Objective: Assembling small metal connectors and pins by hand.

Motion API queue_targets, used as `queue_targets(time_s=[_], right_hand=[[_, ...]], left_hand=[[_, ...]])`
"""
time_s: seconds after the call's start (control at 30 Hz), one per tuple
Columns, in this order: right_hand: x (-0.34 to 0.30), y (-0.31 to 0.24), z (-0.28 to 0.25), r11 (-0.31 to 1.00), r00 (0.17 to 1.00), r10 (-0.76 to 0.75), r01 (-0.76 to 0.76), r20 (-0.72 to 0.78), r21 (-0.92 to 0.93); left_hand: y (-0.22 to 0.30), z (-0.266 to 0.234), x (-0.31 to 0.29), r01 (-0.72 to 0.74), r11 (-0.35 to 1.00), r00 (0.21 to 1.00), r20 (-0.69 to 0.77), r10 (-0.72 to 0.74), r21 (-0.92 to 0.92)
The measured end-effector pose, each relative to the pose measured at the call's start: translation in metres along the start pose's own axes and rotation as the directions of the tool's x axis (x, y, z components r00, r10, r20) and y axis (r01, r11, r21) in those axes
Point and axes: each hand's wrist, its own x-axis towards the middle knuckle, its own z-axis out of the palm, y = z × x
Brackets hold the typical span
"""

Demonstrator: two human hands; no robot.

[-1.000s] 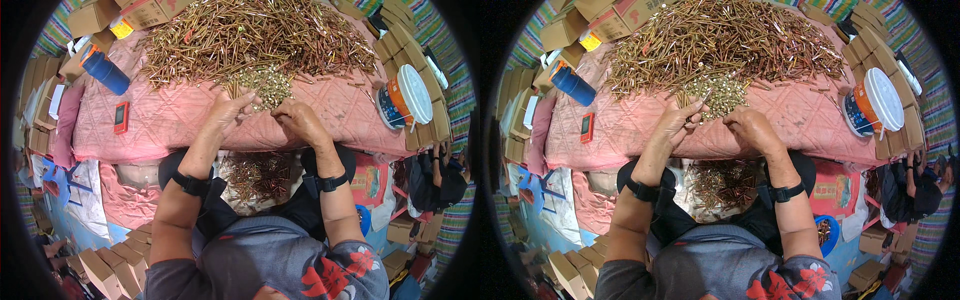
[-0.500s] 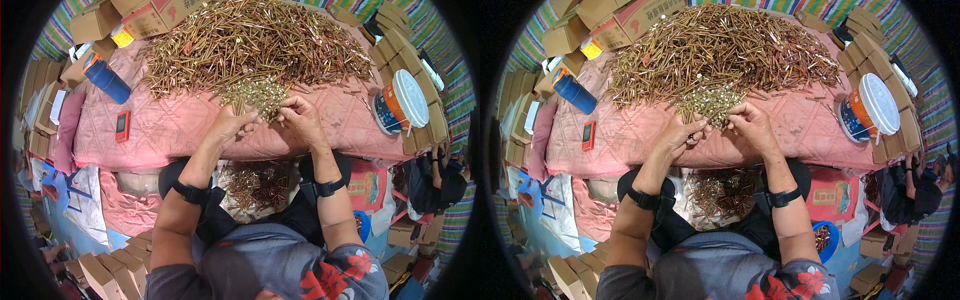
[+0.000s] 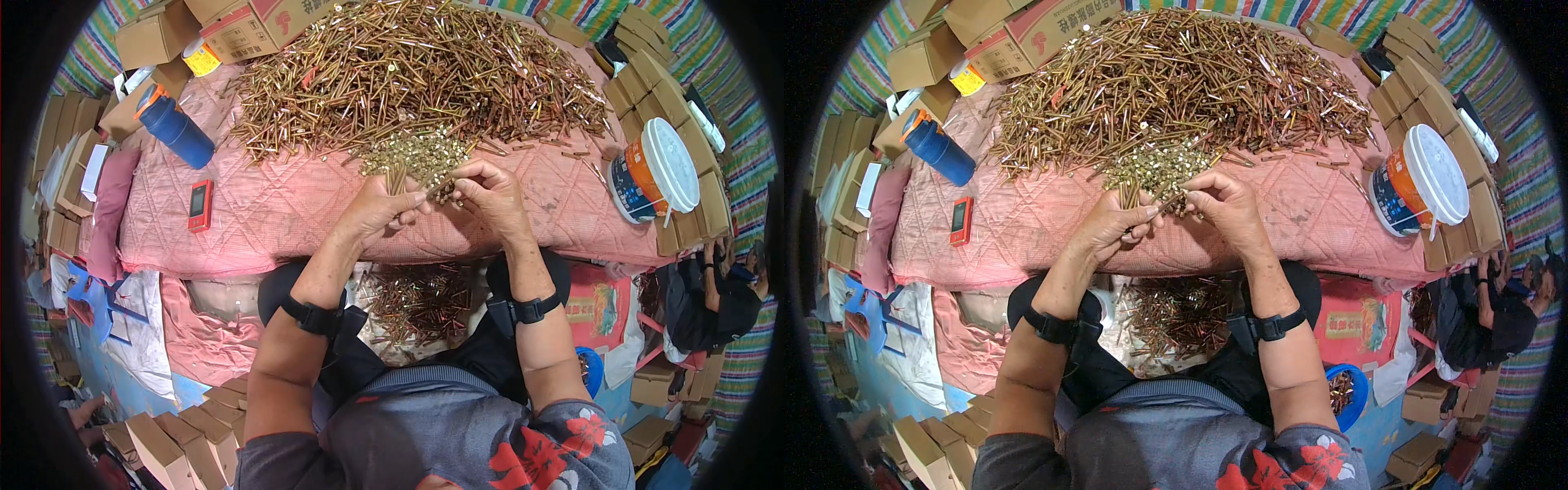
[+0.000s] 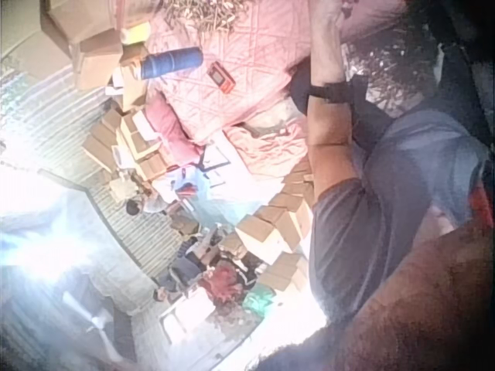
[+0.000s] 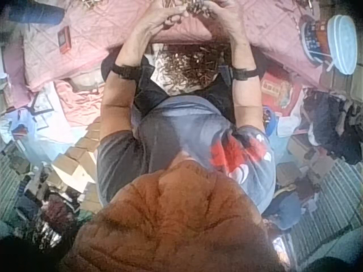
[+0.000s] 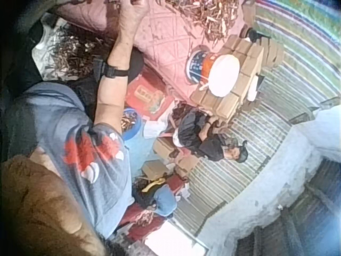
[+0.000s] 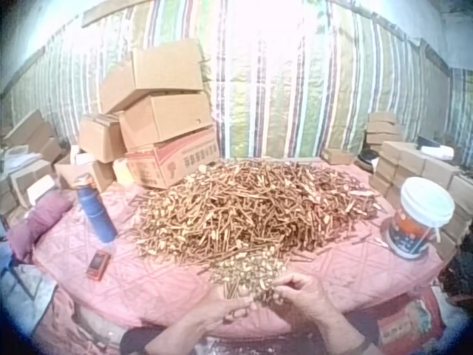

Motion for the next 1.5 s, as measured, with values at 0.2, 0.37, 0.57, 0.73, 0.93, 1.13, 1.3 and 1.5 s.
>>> queue_targets(time_s=[0.2, 0.37, 0.57, 0.73, 0.93, 1.13, 1.3, 1.5], right_hand=[[-0.001, -0.003, 0.004, 1.000, 1.000, -0.023, 0.023, 0.015, -0.003], [0.000, 0.000, -0.003, 1.000, 0.998, -0.003, 0.002, 0.070, 0.015], [0.003, 0.001, -0.007, 0.999, 0.990, 0.029, -0.033, 0.139, 0.022], [0.003, -0.002, 0.000, 0.999, 0.996, 0.045, -0.046, 0.082, 0.016], [0.005, 0.001, 0.000, 0.997, 0.996, 0.065, -0.063, 0.059, -0.036], [0.007, 0.006, -0.009, 0.994, 0.994, 0.083, -0.087, 0.067, 0.068], [0.004, -0.004, -0.005, 0.989, 0.987, 0.099, -0.111, 0.123, 0.097], [0.003, 0.002, -0.007, 0.987, 0.988, 0.116, -0.126, 0.104, 0.096]], left_hand=[[-0.005, -0.004, 0.002, -0.028, 0.999, 0.999, 0.017, 0.027, 0.044], [-0.003, -0.001, -0.001, -0.030, 0.999, 0.999, 0.019, 0.029, 0.032], [-0.004, -0.004, -0.002, -0.021, 0.997, 0.999, 0.038, 0.018, 0.079], [-0.006, -0.001, -0.003, -0.043, 0.999, 0.999, 0.022, 0.042, 0.008], [-0.011, -0.001, -0.001, -0.080, 0.997, 0.997, 0.008, 0.080, -0.002], [-0.010, 0.003, -0.001, -0.105, 0.994, 0.995, -0.005, 0.105, -0.013], [-0.012, -0.003, -0.002, -0.063, 0.989, 0.995, 0.065, 0.072, -0.132], [-0.004, 0.005, -0.002, -0.135, 0.990, 0.990, 0.022, 0.136, -0.036]])
